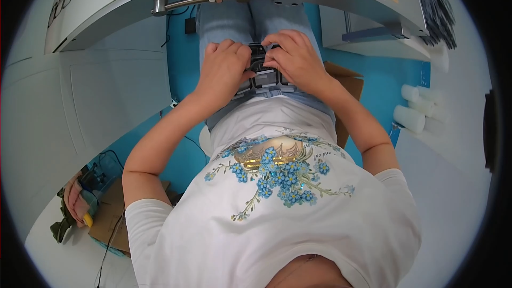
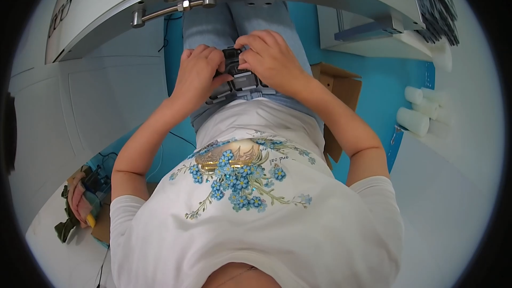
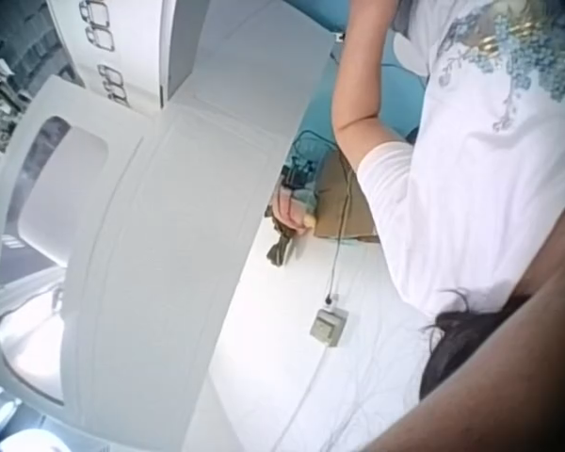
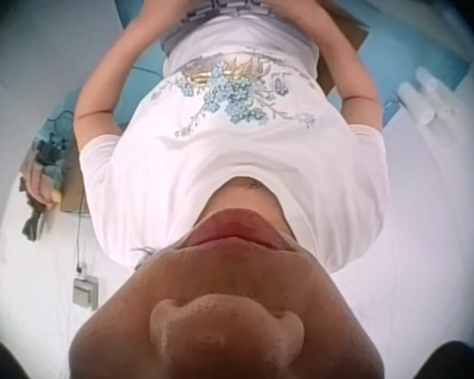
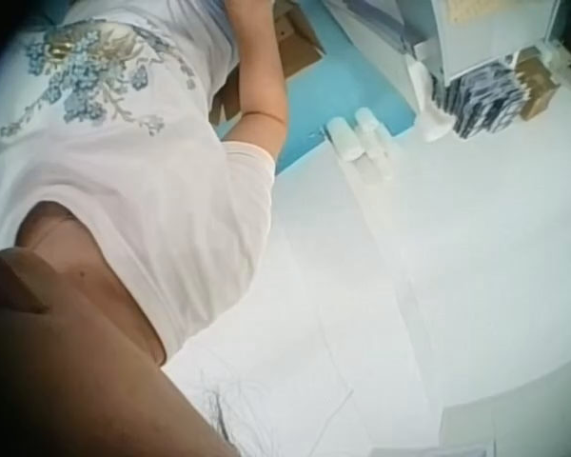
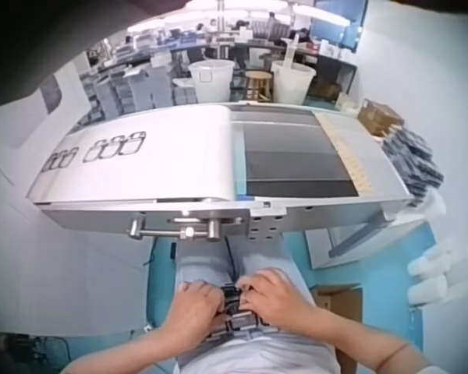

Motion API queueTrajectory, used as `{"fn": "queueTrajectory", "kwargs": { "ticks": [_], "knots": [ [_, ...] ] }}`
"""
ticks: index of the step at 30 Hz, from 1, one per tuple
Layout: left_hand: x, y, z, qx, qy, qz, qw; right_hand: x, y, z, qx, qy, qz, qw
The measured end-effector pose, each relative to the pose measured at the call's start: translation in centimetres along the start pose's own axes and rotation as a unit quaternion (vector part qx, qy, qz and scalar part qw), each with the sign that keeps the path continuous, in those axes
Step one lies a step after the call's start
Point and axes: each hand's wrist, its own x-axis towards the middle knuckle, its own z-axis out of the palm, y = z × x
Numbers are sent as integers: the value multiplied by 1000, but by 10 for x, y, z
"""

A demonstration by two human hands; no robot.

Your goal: Manually assembling small parts by picking them from a tray and placing them onto an assembly template board.

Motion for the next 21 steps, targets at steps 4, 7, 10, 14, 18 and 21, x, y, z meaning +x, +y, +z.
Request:
{"fn": "queueTrajectory", "kwargs": {
  "ticks": [4,7,10,14,18,21],
  "knots": [
    [-3,0,1,3,18,12,1000,1,-3,-4,7,7,10,1000],
    [-4,0,1,3,20,18,1000,3,-3,-3,6,4,7,1000],
    [-4,1,2,15,22,24,999,6,-1,-3,-2,-14,4,1000],
    [1,-5,2,-47,6,-10,999,4,3,4,-37,-33,-23,998],
    [16,-19,5,-175,-18,-72,982,-2,-2,3,-74,-19,-47,996],
    [25,-23,8,-157,-49,-13,986,-6,-4,3,-70,3,-48,996]
  ]
}}
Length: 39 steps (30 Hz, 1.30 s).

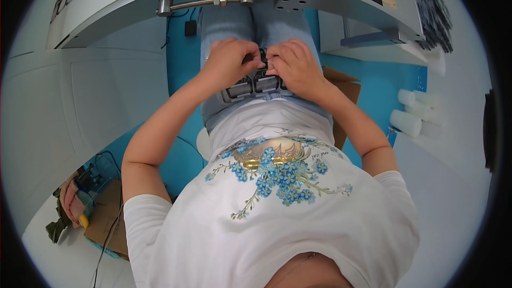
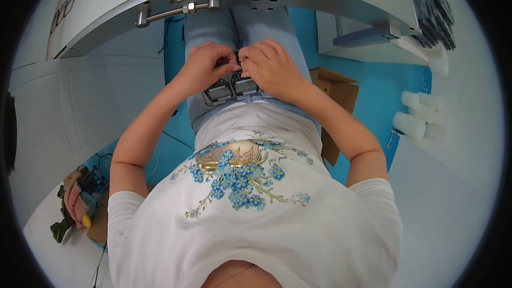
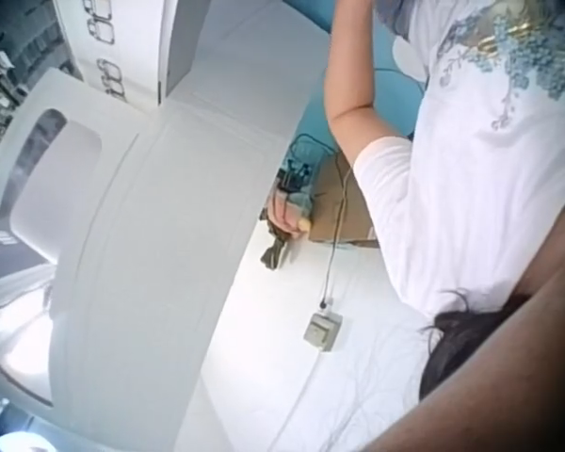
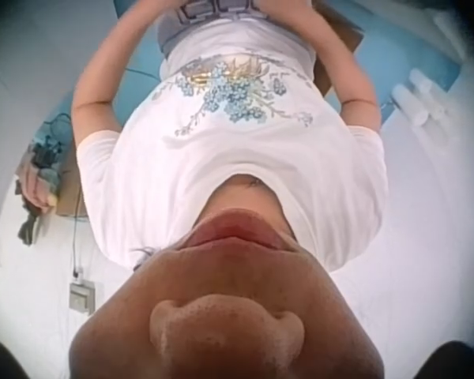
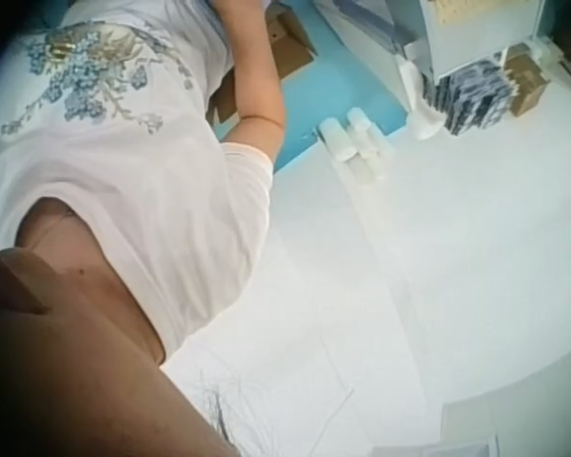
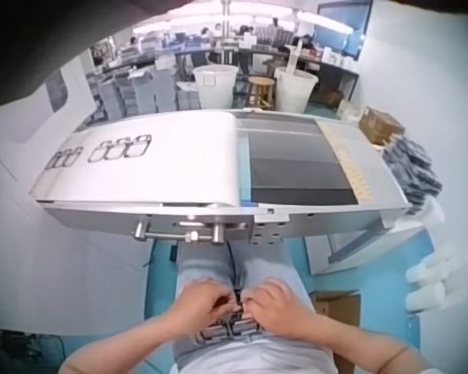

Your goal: Manually assembling small parts by picking them from a tray and placing them onto an assembly template board.

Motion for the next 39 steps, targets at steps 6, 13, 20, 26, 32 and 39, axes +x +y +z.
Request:
{"fn": "queueTrajectory", "kwargs": {
  "ticks": [6,13,20,26,32,39],
  "knots": [
    [11,3,-7,-42,-79,-31,995,-3,-1,-2,-8,6,6,1000],
    [16,-7,-5,48,-74,44,995,-2,-31,-30,42,-29,-50,997],
    [15,-24,-6,71,-80,41,993,20,-57,-117,52,-118,-90,987],
    [10,10,-53,-474,-175,-104,857,31,-3,-62,32,-41,37,998],
    [-13,-42,-48,-267,-135,-135,945,15,52,-55,356,-225,391,819],
    [-16,-42,-48,-277,-58,-179,942,4,63,-41,348,-194,500,769]
  ]
}}
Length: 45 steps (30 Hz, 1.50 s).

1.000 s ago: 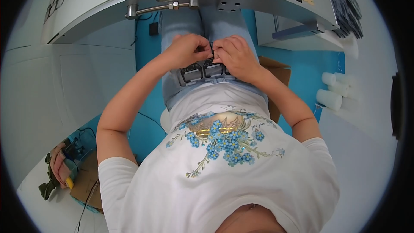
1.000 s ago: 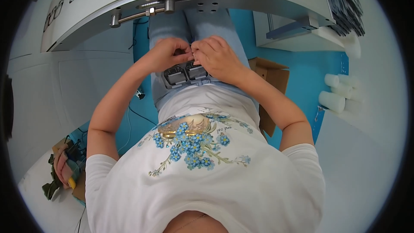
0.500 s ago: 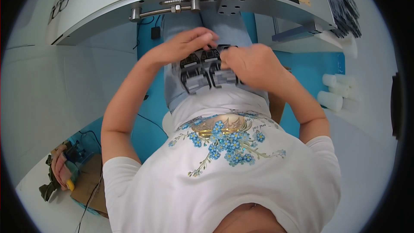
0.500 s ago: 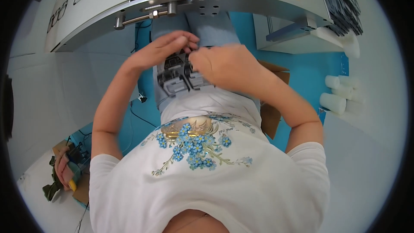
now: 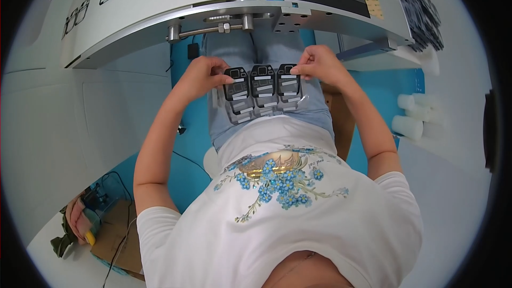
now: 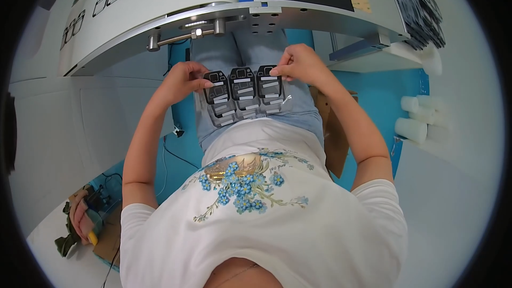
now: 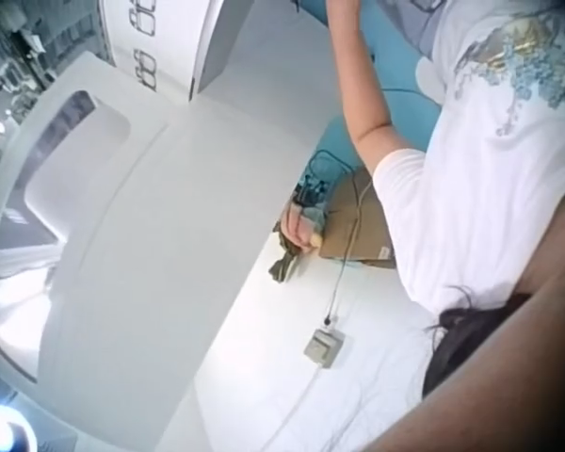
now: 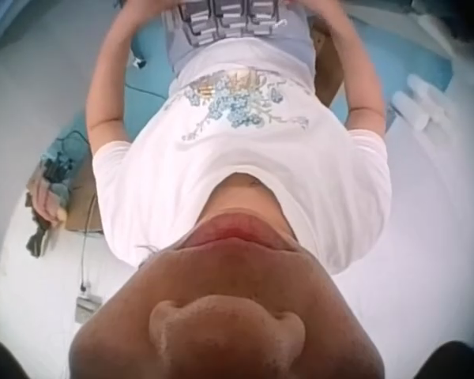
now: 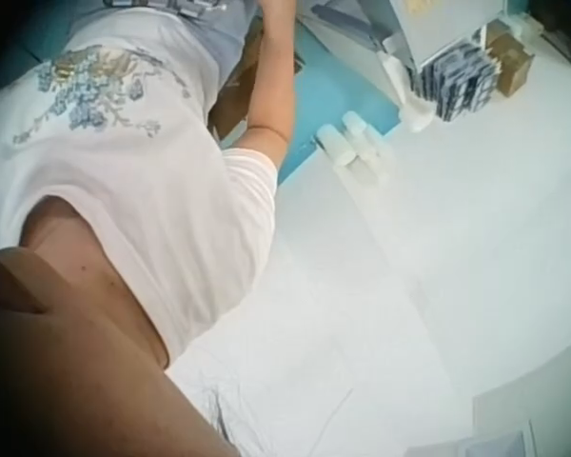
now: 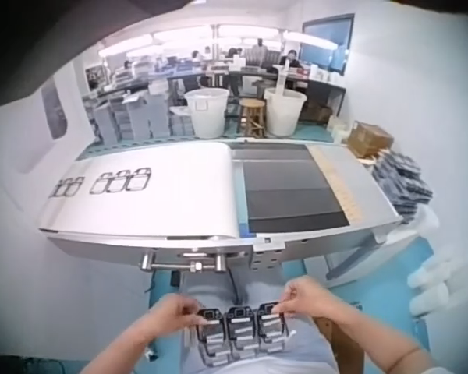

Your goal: Manually assembling small parts by picking them from a tray and placing them onto an assembly template board.

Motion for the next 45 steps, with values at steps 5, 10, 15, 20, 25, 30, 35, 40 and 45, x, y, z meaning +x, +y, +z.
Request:
{"fn": "queueTrajectory", "kwargs": {
  "ticks": [5,10,15,20,25,30,35,40,45],
  "knots": [
    [-10,9,20,314,175,106,927,-10,-2,22,-285,142,-204,926],
    [-15,-9,31,431,209,299,825,-11,18,28,-360,161,-408,824],
    [-6,-20,11,429,130,347,824,-2,20,14,-220,35,-358,907],
    [-5,-22,0,503,41,475,721,-13,6,12,-198,4,-342,918],
    [-3,-18,-14,570,-41,564,596,-24,5,19,-320,-10,-310,895],
    [-1,-21,-11,591,-50,596,542,-29,19,28,-438,96,-537,715],
    [-24,-13,-4,420,73,376,822,-49,-1,25,-284,157,-456,829],
    [-52,44,-9,358,100,345,862,-71,-50,0,-206,121,-343,908],
    [-51,116,-63,341,198,367,842,-41,-131,-48,-167,97,-319,928]
  ]
}}
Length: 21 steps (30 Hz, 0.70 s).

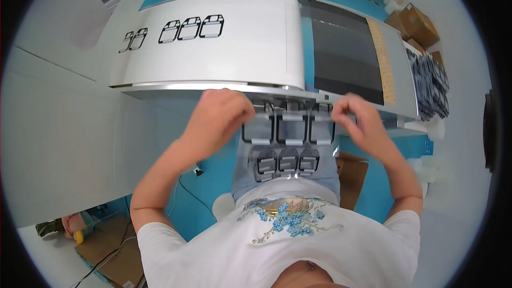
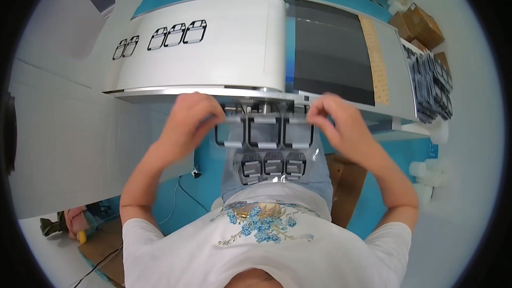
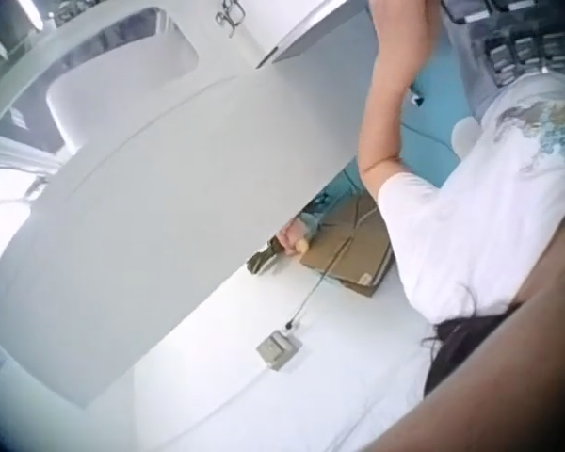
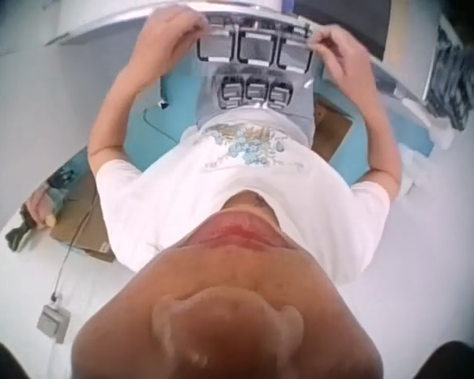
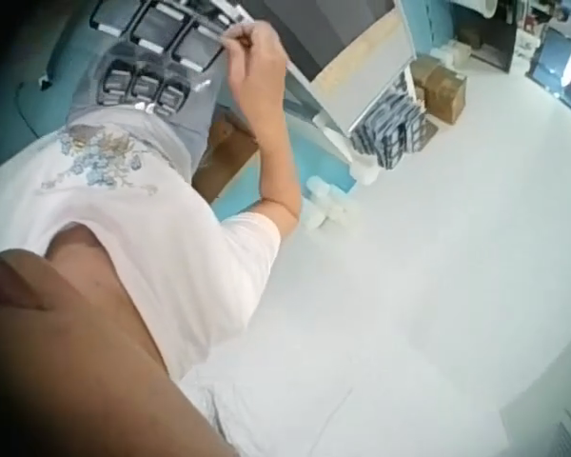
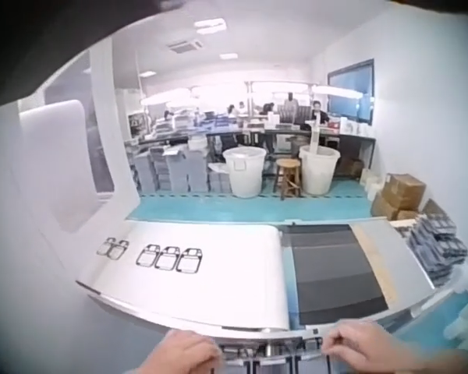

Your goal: Manually assembling small parts by picking them from a tray and placing them onto an assembly template board.

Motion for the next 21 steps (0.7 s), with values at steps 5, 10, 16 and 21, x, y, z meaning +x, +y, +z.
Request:
{"fn": "queueTrajectory", "kwargs": {
  "ticks": [5,10,16,21],
  "knots": [
    [79,-70,-22,-52,30,-70,996,111,27,-42,49,-18,16,999],
    [148,-133,-19,-85,-66,-181,978,192,78,-60,37,-84,38,995],
    [170,-160,-17,-76,-104,-213,969,217,92,-61,22,-103,59,993],
    [172,-156,-18,-59,-119,-219,967,218,95,-58,25,-103,61,992]
  ]
}}
